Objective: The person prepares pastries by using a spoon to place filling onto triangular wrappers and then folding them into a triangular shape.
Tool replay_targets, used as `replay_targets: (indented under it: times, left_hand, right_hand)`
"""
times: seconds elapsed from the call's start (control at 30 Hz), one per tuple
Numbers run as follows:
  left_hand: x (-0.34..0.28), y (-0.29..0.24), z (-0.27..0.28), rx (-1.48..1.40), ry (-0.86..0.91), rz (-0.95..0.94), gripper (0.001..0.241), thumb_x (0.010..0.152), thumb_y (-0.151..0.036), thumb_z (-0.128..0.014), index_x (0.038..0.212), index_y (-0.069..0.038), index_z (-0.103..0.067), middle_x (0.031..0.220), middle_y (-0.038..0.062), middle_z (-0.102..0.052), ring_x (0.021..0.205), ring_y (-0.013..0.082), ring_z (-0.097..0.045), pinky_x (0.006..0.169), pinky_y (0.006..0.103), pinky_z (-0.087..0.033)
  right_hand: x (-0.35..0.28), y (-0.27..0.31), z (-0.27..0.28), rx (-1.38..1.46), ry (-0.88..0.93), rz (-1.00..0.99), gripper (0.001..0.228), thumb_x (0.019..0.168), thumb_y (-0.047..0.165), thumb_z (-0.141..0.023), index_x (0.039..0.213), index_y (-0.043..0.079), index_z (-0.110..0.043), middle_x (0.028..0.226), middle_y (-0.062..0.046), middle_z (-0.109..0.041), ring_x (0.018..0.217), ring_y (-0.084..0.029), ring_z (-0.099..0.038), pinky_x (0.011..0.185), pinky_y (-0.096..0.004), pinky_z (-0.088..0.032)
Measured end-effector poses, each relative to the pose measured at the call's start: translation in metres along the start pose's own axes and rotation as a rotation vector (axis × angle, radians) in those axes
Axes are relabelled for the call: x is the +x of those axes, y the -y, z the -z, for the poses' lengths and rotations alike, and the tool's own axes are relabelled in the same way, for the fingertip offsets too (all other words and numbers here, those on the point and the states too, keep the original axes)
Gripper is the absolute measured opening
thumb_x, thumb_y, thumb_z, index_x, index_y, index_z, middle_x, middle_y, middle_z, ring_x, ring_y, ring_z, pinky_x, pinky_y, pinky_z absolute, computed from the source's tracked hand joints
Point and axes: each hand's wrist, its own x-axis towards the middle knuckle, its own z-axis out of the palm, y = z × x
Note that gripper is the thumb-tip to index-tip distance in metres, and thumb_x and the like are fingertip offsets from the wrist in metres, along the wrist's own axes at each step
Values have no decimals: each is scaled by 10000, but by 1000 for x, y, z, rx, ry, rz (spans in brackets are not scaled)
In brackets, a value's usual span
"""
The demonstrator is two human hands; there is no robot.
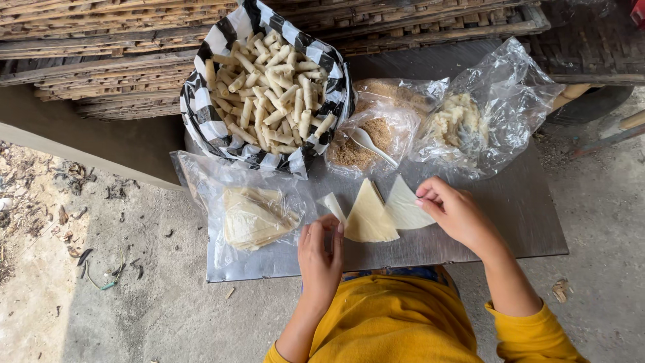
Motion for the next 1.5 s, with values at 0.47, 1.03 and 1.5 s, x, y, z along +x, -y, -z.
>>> replay_targets:
  times: [0.47,1.03,1.5]
  left_hand:
    - [14,-8,-83,-1077,555,191,210,1132,-180,-555,1267,-23,-518,985,28,-632,929,106,-586,865,260,-478]
    - [22,-59,-80,-433,470,-227,446,892,-23,-770,1274,-23,-541,1228,170,-695,1006,273,-718,806,349,-565]
    - [18,-55,-84,-583,499,116,442,945,-75,-750,1304,-51,-494,943,121,-732,771,135,-653,657,273,-513]
  right_hand:
    - [-44,-14,-13,872,80,13,520,963,65,-624,1456,-4,-474,1218,-94,-652,1102,-139,-636,949,-293,-541]
    - [-76,-40,-14,656,-259,52,334,933,-10,-717,1266,-24,-692,1030,-87,-735,928,-104,-690,823,-261,-596]
    - [-75,-30,-30,714,-406,86,200,915,-63,-728,1113,-31,-729,1076,-87,-733,968,-113,-710,849,-252,-590]
